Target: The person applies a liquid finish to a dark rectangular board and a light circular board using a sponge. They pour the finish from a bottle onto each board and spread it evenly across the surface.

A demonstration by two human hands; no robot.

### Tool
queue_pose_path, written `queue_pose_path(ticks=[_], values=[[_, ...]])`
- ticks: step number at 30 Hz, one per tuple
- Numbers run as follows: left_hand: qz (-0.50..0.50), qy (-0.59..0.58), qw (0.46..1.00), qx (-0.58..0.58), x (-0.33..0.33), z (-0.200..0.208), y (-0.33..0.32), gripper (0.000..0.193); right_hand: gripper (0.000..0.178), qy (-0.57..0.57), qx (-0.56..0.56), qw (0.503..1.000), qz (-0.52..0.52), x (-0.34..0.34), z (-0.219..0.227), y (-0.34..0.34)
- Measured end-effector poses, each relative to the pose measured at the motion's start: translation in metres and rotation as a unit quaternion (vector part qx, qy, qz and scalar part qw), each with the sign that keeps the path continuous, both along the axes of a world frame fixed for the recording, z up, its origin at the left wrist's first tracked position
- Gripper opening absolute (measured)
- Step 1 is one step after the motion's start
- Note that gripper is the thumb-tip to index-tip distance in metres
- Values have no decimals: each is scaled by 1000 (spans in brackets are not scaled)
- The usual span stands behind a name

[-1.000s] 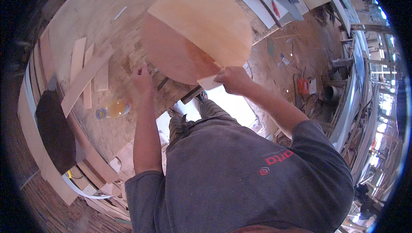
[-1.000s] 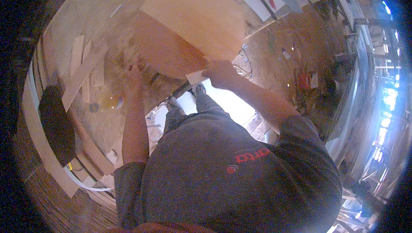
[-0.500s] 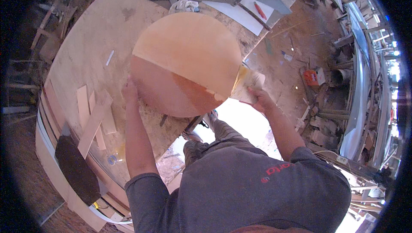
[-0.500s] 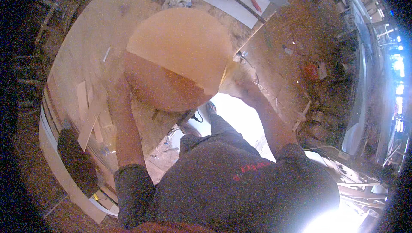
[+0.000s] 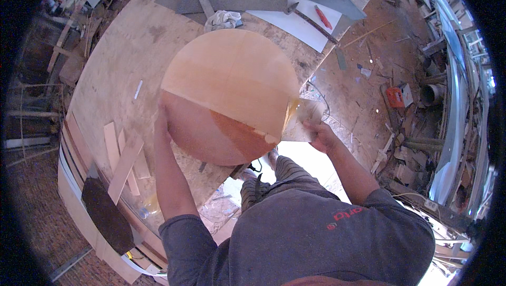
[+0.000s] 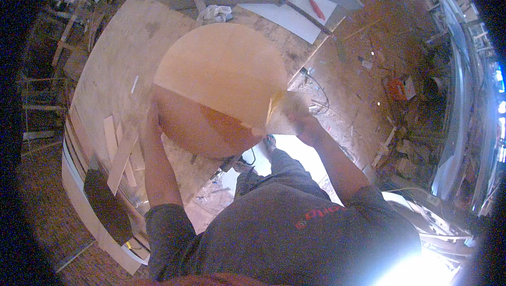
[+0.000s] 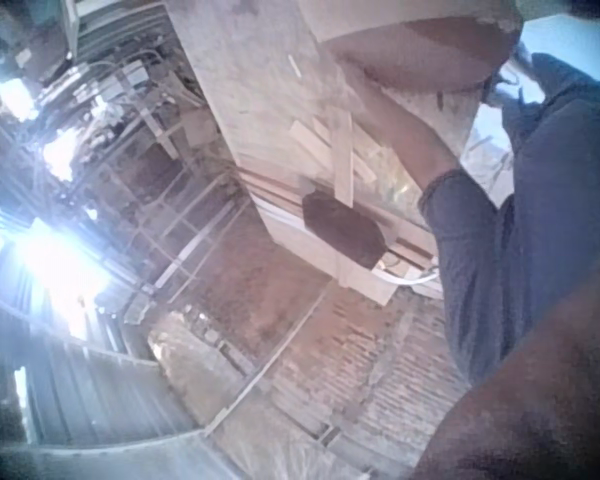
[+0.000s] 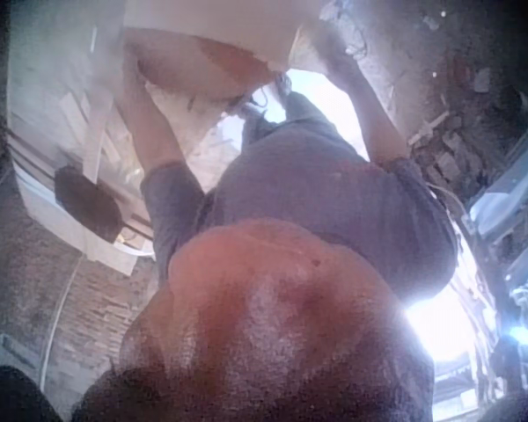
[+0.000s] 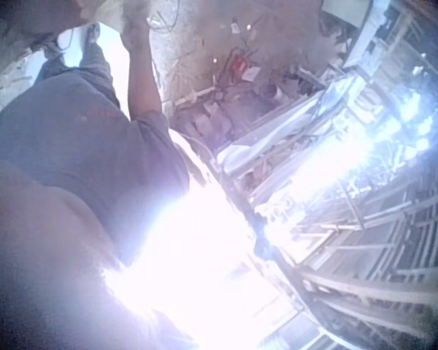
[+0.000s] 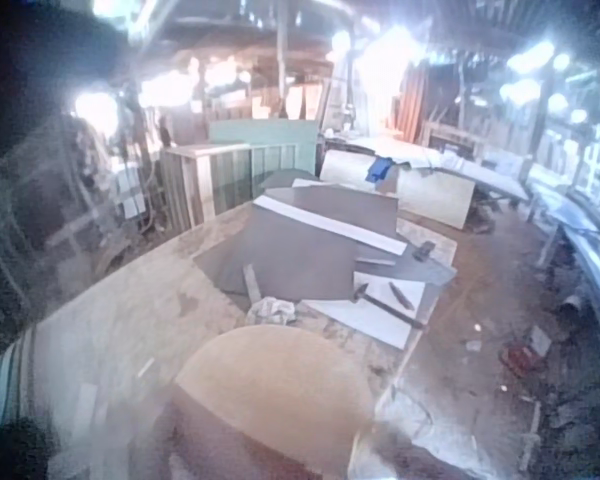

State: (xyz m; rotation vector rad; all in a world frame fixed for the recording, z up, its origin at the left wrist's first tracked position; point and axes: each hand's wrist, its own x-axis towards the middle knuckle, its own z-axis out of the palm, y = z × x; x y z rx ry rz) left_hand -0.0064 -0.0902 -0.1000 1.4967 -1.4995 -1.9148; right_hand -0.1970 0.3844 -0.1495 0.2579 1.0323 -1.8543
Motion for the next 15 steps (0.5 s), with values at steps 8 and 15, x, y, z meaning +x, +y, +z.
queue_pose_path(ticks=[8, 15], values=[[72, 20, 996, -52, 39, 9, 81, 80, 50, 346, 176, 901, 194, -66, -32, 30], [170, -58, 982, 60, 94, -43, 149, 70, 43, 201, 103, 957, 181, -135, 40, -53]])
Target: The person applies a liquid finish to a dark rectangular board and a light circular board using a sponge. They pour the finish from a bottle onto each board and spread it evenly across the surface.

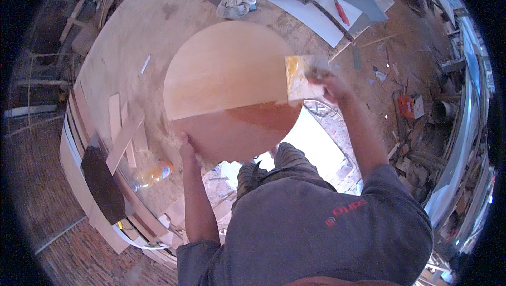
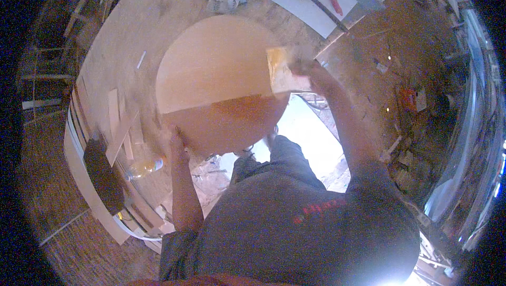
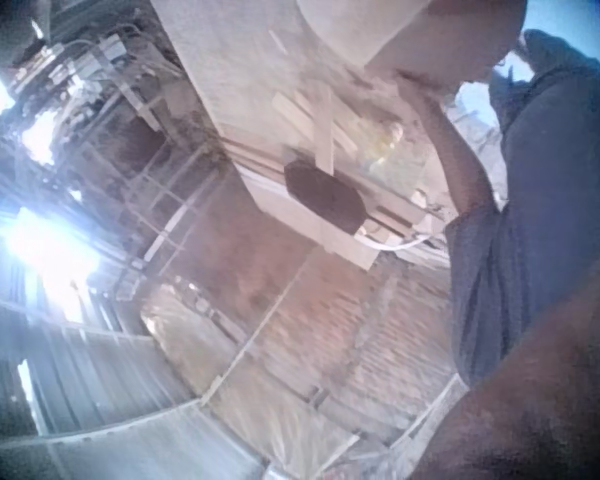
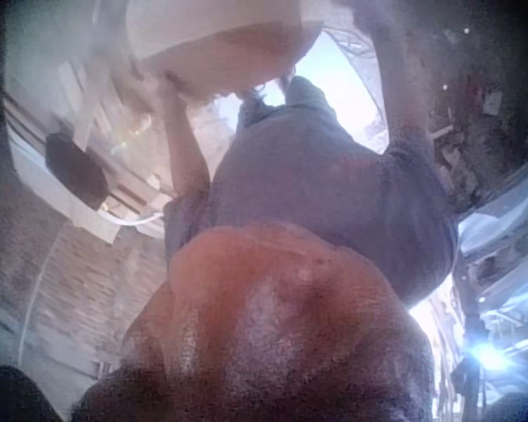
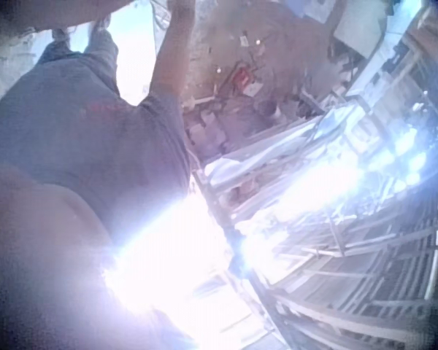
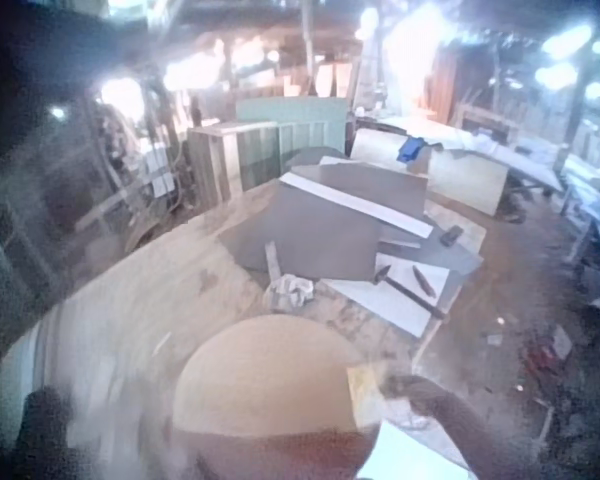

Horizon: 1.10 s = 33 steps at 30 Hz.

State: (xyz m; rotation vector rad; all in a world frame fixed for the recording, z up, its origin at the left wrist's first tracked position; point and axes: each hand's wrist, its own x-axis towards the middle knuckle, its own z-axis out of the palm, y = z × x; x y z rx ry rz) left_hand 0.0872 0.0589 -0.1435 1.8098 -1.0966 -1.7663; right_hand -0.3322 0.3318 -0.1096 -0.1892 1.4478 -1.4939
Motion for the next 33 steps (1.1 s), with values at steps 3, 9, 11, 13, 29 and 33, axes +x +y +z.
queue_pose_path(ticks=[3, 9, 11, 13, 29, 33], values=[[-81, -140, 985, -56, 11, -37, 12, 65, 47, 46, 53, 997, 27, -38, -14, -11], [-135, -210, 946, -206, 35, -30, 28, 57, 28, 345, 72, 923, 152, -3, 44, -57], [-106, -207, 953, -193, 42, -17, 40, 53, 21, 497, 136, 794, 323, 47, 62, -91], [-107, -205, 955, -187, 42, -18, 46, 47, 31, 651, 20, 686, 324, 94, 41, -109], [-25, -124, 970, -210, 50, -22, 73, 31, 28, 715, 264, 577, 295, 21, 37, -253], [-55, -99, 973, -203, 51, -31, 63, 37, 31, 763, 236, 534, 276, 22, 1, -276]])
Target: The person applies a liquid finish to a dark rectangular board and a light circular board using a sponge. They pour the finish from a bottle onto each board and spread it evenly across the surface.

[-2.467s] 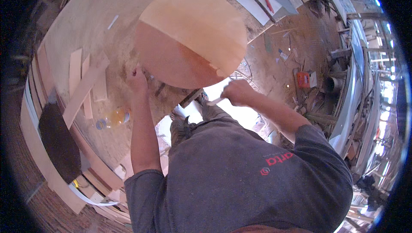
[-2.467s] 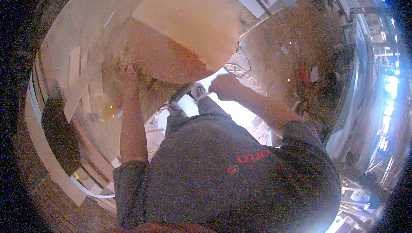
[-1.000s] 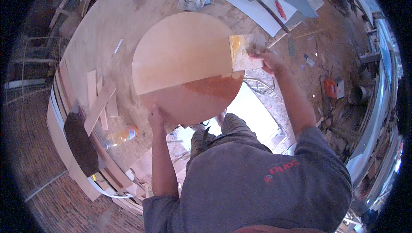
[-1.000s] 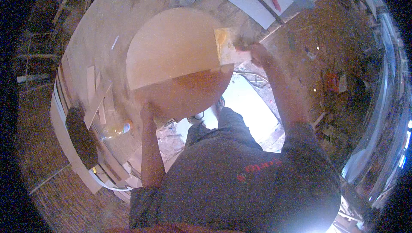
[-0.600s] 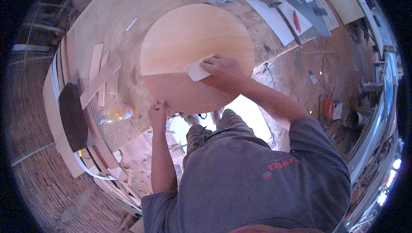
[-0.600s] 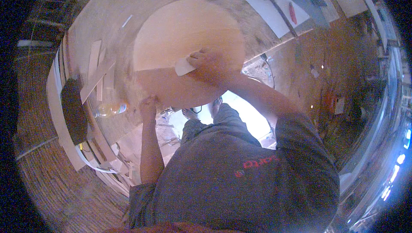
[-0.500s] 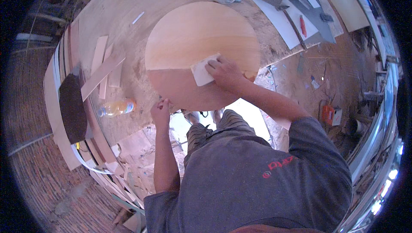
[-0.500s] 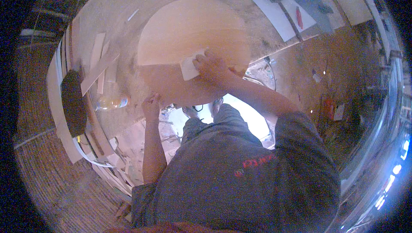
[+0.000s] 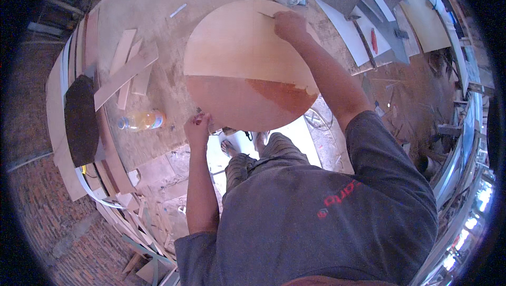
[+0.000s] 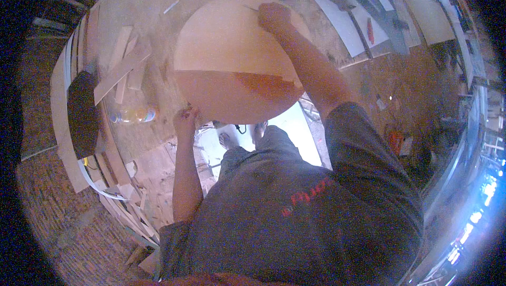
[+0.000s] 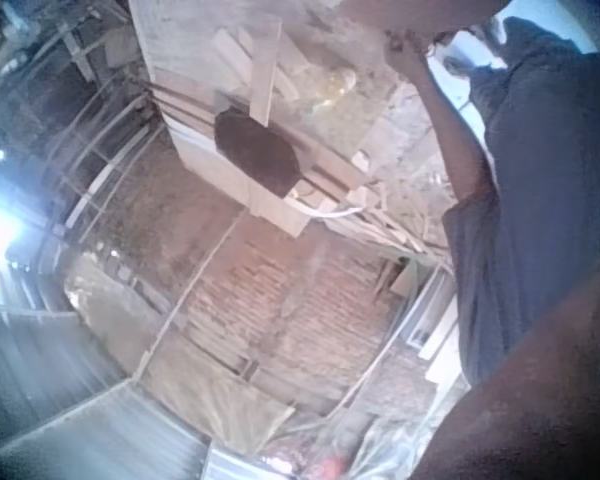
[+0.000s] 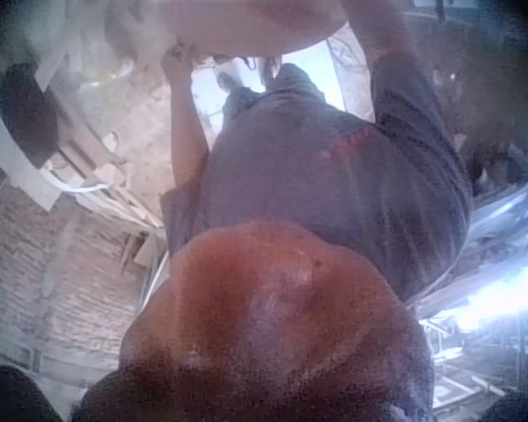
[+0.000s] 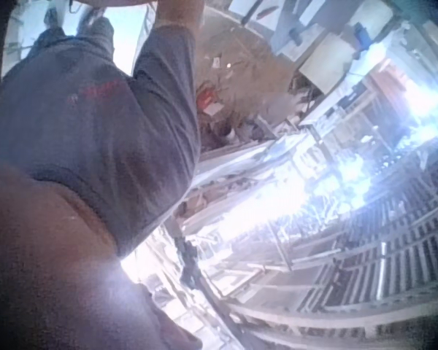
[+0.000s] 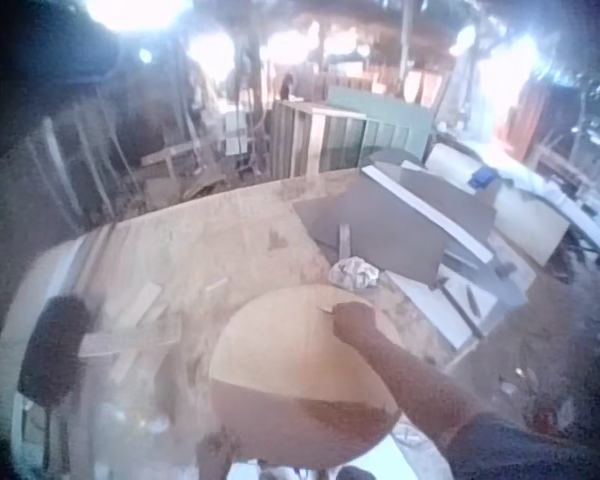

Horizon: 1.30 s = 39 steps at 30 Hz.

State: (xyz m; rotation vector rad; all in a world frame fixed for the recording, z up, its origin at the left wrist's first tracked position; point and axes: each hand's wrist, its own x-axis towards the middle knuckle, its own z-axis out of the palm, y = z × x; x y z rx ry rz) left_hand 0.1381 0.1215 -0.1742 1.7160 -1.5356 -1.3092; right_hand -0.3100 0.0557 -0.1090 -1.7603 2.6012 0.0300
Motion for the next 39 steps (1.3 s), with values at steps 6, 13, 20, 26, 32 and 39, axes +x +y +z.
queue_pose_path(ticks=[6, 13, 20, 26, 32, 39], values=[[0, -10, 1000, 2, 21, -37, -1, 37, 26, -11, 140, 981, 134, 95, 28, 77], [-73, -69, 995, -4, 15, -20, -9, 41, 26, -75, 101, 973, 196, 130, 38, 215], [-18, -34, 996, -86, 111, 21, 8, 43, 21, -180, 159, 970, 41, 136, 25, 340], [114, 6, 930, -349, 184, 23, -52, 117, 34, -234, -250, 893, -292, 194, 62, 338], [0, 102, 964, -248, 173, -9, -117, 89, 33, -183, -308, 890, -283, 170, -19, 372], [-30, 40, 952, -302, 123, 16, -121, 45, 31, -174, -306, 871, -342, 204, 19, 398]])
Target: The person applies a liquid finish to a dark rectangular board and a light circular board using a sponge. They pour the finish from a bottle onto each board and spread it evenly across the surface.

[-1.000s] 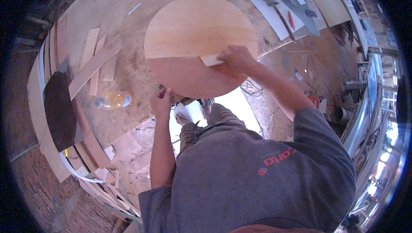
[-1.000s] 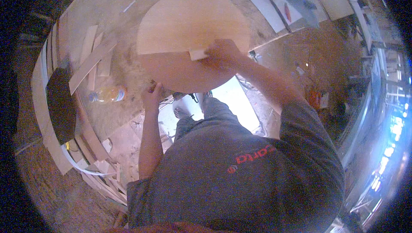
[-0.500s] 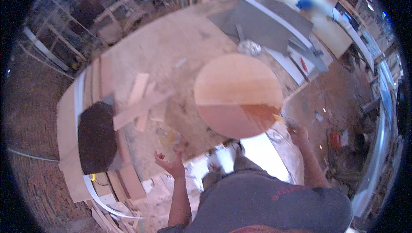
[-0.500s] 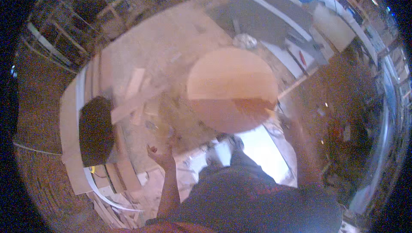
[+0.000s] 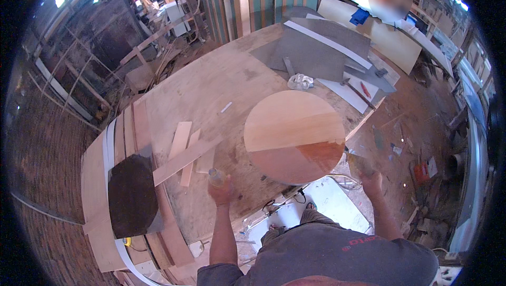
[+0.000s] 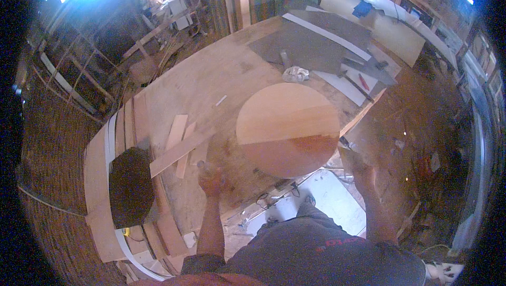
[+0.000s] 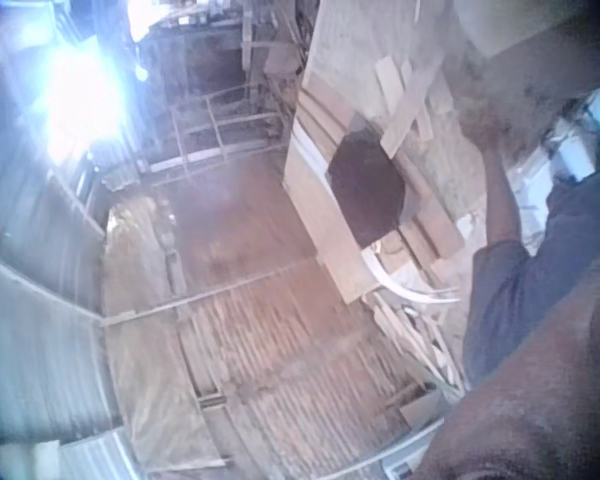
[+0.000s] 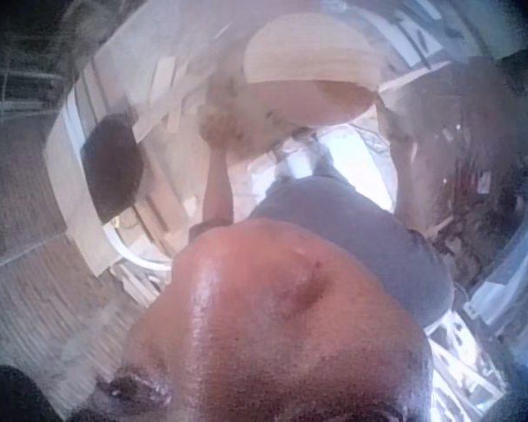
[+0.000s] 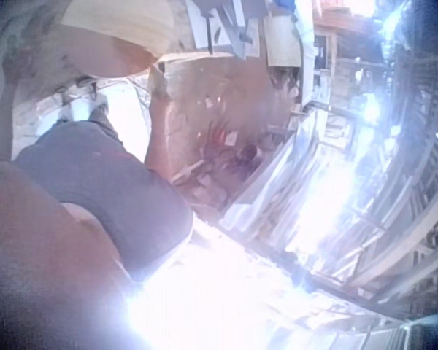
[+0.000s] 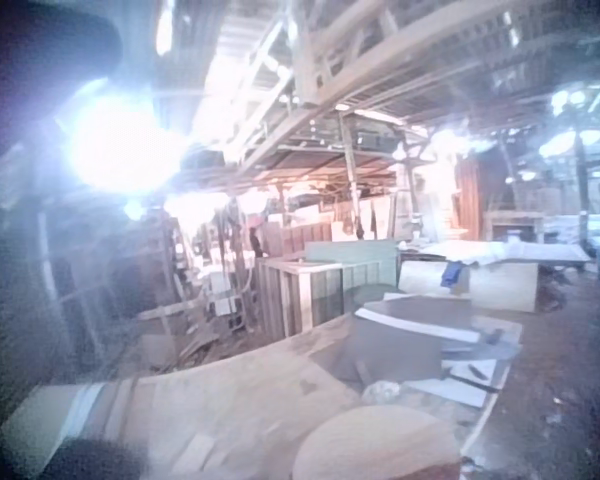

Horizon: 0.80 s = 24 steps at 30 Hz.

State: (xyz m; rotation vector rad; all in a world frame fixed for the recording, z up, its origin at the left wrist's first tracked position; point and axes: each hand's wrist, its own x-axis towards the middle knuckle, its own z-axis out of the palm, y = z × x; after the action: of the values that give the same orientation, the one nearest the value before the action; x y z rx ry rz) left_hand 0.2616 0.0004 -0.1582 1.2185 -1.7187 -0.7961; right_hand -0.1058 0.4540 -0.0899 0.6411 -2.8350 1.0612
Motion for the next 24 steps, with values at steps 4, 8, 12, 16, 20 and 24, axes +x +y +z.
queue_pose_path(ticks=[4, 8, 12, 16, 20, 24], values=[[5, -90, 994, -68, 7, -18, -30, 42, 33, -38, -15, 999, -15, -16, -21, 7], [-65, -149, 986, -44, -22, 67, -17, 43, 36, -114, -2, 992, -59, -36, 3, 4], [-140, -368, 919, 4, -67, 175, 13, 50, 39, -86, -44, 995, -28, -59, 15, -8], [-241, -573, 783, -14, -141, 235, 40, 45, 35, -156, -112, 981, -24, -90, 13, 1], [-285, -673, 678, -79, -194, 243, 53, 37, 36, -168, -112, 979, -13, -113, -8, 12], [-322, -719, 600, -137, -234, 235, 60, 29, 38, -205, -148, 968, 1, -116, 3, 15]])
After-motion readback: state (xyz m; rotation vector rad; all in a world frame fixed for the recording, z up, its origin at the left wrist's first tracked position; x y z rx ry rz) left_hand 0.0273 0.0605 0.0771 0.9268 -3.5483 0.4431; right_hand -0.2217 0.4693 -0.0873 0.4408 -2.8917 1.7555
